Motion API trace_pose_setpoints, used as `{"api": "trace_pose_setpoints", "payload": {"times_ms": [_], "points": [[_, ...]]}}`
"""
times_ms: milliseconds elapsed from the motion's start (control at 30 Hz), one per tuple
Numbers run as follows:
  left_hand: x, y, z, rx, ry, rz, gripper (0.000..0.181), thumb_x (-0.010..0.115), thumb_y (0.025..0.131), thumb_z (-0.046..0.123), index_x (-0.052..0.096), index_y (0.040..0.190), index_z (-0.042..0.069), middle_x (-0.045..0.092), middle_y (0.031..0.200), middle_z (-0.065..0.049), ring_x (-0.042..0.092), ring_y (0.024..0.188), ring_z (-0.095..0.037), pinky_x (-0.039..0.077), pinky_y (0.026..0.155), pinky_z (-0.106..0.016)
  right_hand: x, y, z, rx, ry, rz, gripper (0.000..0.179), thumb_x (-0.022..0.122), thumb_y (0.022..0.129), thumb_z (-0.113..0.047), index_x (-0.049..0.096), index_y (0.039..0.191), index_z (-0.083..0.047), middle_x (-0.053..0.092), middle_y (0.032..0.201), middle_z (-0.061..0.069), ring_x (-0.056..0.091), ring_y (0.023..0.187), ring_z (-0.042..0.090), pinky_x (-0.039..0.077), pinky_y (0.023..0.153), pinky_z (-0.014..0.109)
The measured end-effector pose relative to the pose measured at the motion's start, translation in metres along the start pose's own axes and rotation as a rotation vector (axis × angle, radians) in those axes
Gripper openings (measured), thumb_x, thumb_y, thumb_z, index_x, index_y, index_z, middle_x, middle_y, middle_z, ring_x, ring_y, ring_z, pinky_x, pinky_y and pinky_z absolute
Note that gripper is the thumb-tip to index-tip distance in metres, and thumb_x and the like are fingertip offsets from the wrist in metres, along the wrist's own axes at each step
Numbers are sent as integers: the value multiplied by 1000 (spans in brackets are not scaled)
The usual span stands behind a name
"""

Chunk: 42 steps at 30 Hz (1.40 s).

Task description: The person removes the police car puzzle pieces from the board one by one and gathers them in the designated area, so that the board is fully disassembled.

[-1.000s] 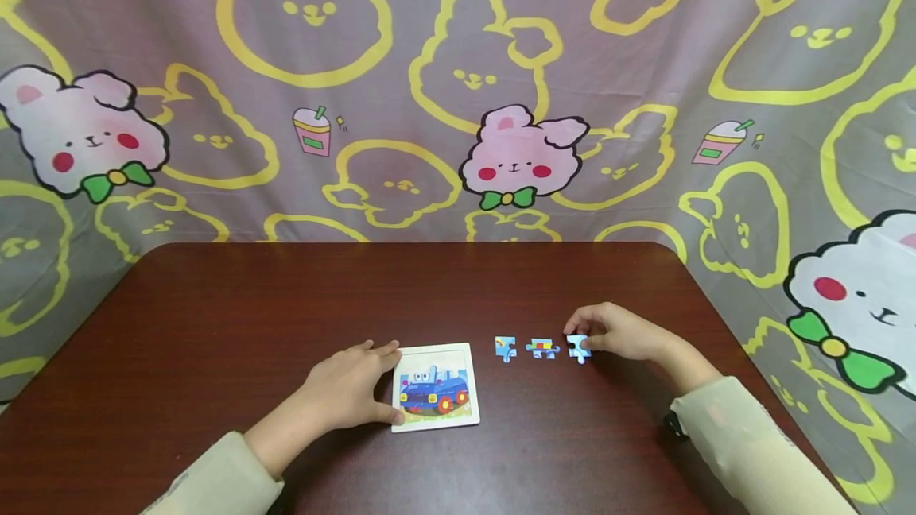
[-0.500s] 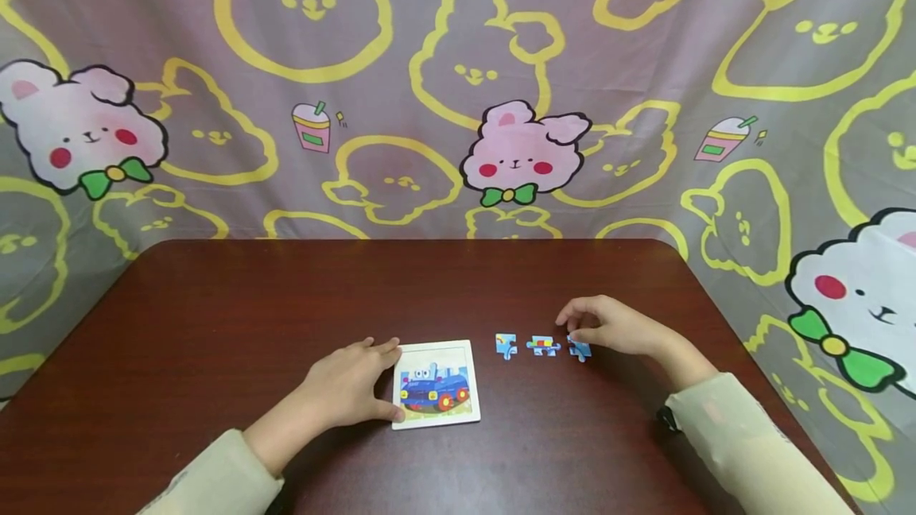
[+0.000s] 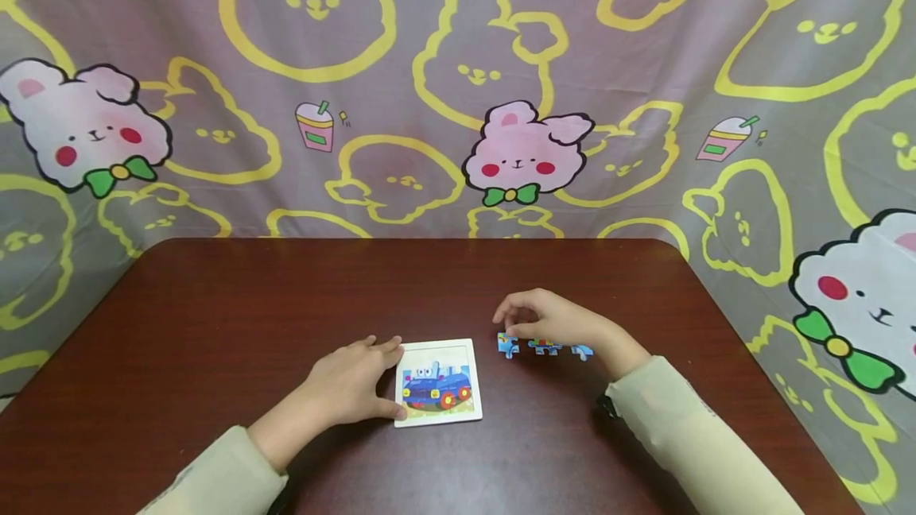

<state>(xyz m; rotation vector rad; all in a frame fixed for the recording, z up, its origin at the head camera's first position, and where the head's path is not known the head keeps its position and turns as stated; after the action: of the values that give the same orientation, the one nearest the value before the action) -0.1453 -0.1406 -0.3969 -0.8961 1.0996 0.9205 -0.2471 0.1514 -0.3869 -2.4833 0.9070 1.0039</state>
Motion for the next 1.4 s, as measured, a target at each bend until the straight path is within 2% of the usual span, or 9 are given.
{"api": "trace_pose_setpoints", "payload": {"times_ms": [167, 300, 400, 500, 667, 800, 1000, 1400], "points": [[0, 1, 0, 1, 8, -6, 87, 84, 68, 56, 59, 139, 12, 53, 150, -5, 49, 137, -39, 48, 101, -57, 16, 22, -16, -1, 12, -50, 20, 68, 93, -8, 68, 113, -7, 66, 87, -2, 61, 79, 10, 52, 79, 26], [1, 3, 0, -6, 15, -13, 85, 84, 69, 56, 60, 138, 12, 53, 149, -5, 50, 136, -40, 48, 100, -58, 30, 37, -28, -14, 3, -106, 21, 71, 91, -7, 70, 111, -8, 67, 87, -1, 59, 75, 9, 51, 66, 23], [0, 4, 0, -9, 19, -15, 84, 85, 68, 56, 62, 136, 12, 54, 148, -6, 51, 135, -41, 49, 98, -59, 39, 46, -37, -42, 2, -152, 21, 71, 90, -7, 70, 112, -6, 68, 89, 0, 58, 76, 7, 49, 65, 20], [-1, 5, 1, -8, 17, -21, 83, 85, 68, 56, 63, 135, 12, 55, 147, -7, 52, 134, -41, 49, 97, -60, 48, 55, -44, -86, -1, -192, 21, 70, 90, -6, 70, 111, -4, 68, 88, 1, 57, 77, 5, 49, 70, 18], [-2, 5, 1, -11, 5, -25, 82, 85, 68, 56, 64, 135, 14, 55, 147, -7, 51, 134, -42, 49, 96, -61, 61, 65, -52, -102, -15, -251, 18, 71, 90, -5, 72, 108, -4, 65, 83, -2, 54, 73, 1, 48, 70, 16], [-2, 5, 1, -16, -7, -24, 80, 86, 68, 55, 64, 134, 16, 56, 146, -8, 51, 134, -42, 49, 95, -62, 68, 71, -56, -89, -24, -287, 16, 71, 89, -4, 72, 105, -4, 62, 78, -5, 52, 70, -1, 46, 68, 15], [-2, 6, 1, -14, 2, -21, 81, 86, 67, 56, 64, 134, 16, 56, 146, -8, 51, 134, -42, 50, 95, -61, 74, 75, -59, -74, -95, -309, 15, 72, 88, -5, 72, 103, -6, 56, 72, -6, 49, 65, 1, 44, 64, 15], [-5, 4, 1, -8, -6, -22, 83, 87, 65, 56, 64, 134, 15, 56, 146, -10, 51, 134, -42, 51, 92, -62, 79, 75, -61, -47, -177, -297, 23, 80, 83, -10, 64, 99, -13, 53, 78, -4, 47, 70, 3, 41, 65, 16]]}}
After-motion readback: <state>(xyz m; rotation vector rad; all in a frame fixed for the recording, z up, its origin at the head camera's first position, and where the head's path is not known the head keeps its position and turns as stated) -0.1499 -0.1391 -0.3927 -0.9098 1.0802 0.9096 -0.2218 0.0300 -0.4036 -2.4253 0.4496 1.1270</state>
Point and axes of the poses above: each hand's wrist, its own y-axis towards the middle knuckle, its own x-axis out of the palm, z = x × y, the point moved 2 cm from there along y, towards the middle knuckle
